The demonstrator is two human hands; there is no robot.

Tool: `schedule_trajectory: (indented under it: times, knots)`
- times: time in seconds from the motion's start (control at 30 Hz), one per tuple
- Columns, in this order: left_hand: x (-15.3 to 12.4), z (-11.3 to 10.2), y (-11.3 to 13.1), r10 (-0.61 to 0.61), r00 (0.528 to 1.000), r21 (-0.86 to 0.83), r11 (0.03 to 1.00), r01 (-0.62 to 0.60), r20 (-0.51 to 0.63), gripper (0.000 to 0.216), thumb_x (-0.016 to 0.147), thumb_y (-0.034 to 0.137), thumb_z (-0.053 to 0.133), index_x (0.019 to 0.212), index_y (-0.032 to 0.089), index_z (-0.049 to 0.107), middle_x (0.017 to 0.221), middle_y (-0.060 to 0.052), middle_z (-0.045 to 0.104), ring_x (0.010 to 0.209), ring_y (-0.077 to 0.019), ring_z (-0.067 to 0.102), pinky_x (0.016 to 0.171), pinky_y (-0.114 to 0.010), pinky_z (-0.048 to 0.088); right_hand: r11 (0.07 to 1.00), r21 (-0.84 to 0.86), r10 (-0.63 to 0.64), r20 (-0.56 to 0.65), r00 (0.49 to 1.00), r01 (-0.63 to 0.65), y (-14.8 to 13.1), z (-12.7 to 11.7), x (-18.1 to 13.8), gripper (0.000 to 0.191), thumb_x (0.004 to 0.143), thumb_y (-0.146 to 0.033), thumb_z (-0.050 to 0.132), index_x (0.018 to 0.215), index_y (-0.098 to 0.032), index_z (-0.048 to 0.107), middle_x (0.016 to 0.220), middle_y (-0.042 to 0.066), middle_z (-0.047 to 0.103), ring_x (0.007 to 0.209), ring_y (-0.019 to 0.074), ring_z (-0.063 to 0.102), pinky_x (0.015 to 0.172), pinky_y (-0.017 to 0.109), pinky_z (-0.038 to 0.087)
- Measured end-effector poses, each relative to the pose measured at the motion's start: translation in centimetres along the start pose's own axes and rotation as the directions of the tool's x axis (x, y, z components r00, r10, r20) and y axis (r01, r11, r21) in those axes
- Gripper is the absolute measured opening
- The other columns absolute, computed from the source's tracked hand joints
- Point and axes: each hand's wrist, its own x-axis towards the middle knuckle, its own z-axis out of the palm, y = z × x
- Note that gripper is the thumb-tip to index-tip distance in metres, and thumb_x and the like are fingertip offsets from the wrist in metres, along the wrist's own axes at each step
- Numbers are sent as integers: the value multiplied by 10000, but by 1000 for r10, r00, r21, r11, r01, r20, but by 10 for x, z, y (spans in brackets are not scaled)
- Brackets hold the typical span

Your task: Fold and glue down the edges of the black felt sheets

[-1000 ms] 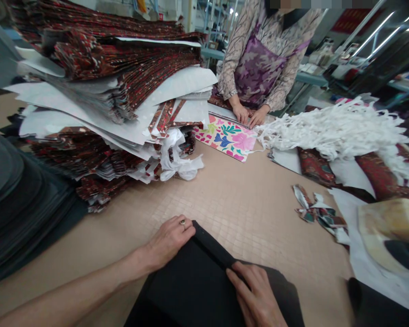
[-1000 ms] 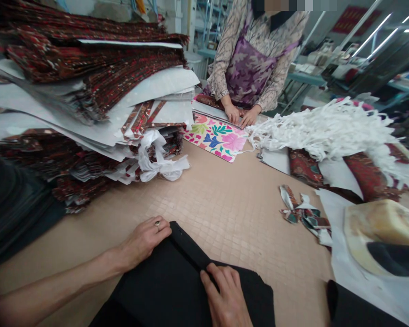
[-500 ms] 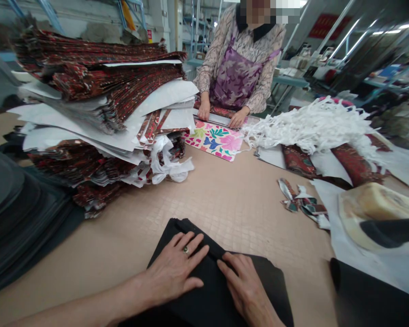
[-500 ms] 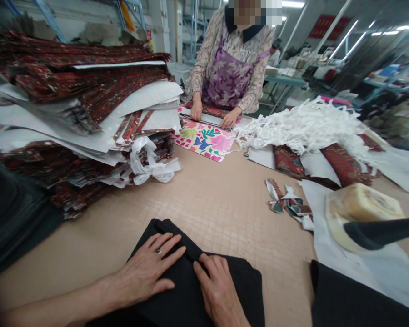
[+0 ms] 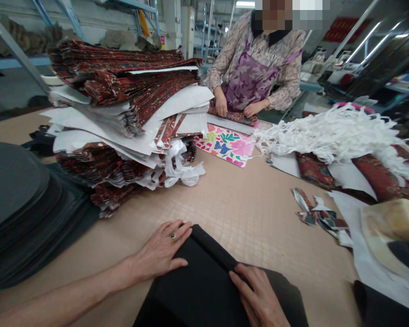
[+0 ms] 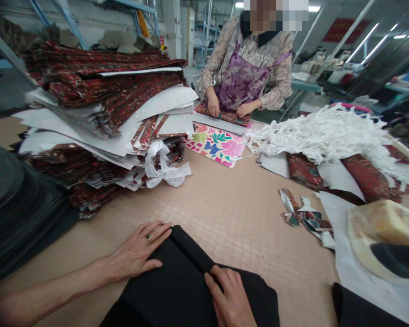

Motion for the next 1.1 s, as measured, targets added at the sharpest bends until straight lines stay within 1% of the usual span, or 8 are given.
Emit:
schedule_trajectory:
  times: [0.13,0.17,0.23,0.3,0.37,0.53,0.83,1.1]
  knots:
    - [8,-15,3,-140,980,-40,990,136,-142,376,882,220,456,1242,117,429,1339,-139,382,1216,-304,316,980,-457,320,1000,1,4,30,1000,-4,-1,-1,3,291,864,-106,355,1021,-137,599,910,121,617,786,178,582,634,286,492]
    - [13,-18,14,-116,980,-97,990,102,-159,358,874,133,412,1231,121,435,1309,-132,410,1201,-274,339,988,-426,323,1000,9,22,49,999,-22,-3,-1,4,296,864,-102,352,1026,-140,596,923,121,615,794,180,582,639,292,492]
    - [25,-21,42,79,989,-232,967,-106,-126,419,819,33,388,1222,136,434,1226,-101,481,1137,-210,410,983,-340,347,997,29,69,78,995,-71,-5,-2,5,305,863,-89,346,1041,-149,586,947,116,611,812,180,578,655,303,491]
    - [36,-17,69,221,973,-293,928,-231,-67,436,787,25,412,1212,124,438,1172,-96,517,1096,-205,443,958,-314,373,990,38,136,87,987,-139,-7,-5,4,302,863,-83,370,1089,-150,558,967,110,606,832,176,571,677,310,488]
    - [42,-9,87,259,966,-293,922,-253,-19,432,779,56,447,1210,91,436,1182,-122,510,1108,-242,430,948,-346,381,977,30,208,76,975,-211,-7,-9,-1,304,860,-105,434,1150,-140,517,973,104,604,846,175,561,701,316,482]
    - [42,10,92,265,963,-280,929,-243,41,500,760,100,510,1250,117,411,1269,-146,439,1174,-309,359,946,-411,365,957,25,287,3,958,-287,4,-24,-17,208,844,-122,508,1037,-163,573,876,64,608,784,156,551,699,315,451]
    - [48,3,113,206,972,-240,955,-175,110,476,729,-4,461,1198,77,442,1149,-129,501,1079,-249,408,948,-370,378,992,61,111,-40,993,-108,29,-31,-34,268,875,-69,392,1015,-148,606,874,75,633,773,147,561,716,342,399]
    - [51,0,120,167,970,-189,973,-133,174,594,721,15,494,1278,184,382,1180,-113,467,1094,-299,382,890,-451,406,998,54,43,-34,999,-41,51,-38,-53,291,908,-93,334,1043,-122,591,892,92,638,788,151,545,702,333,381]
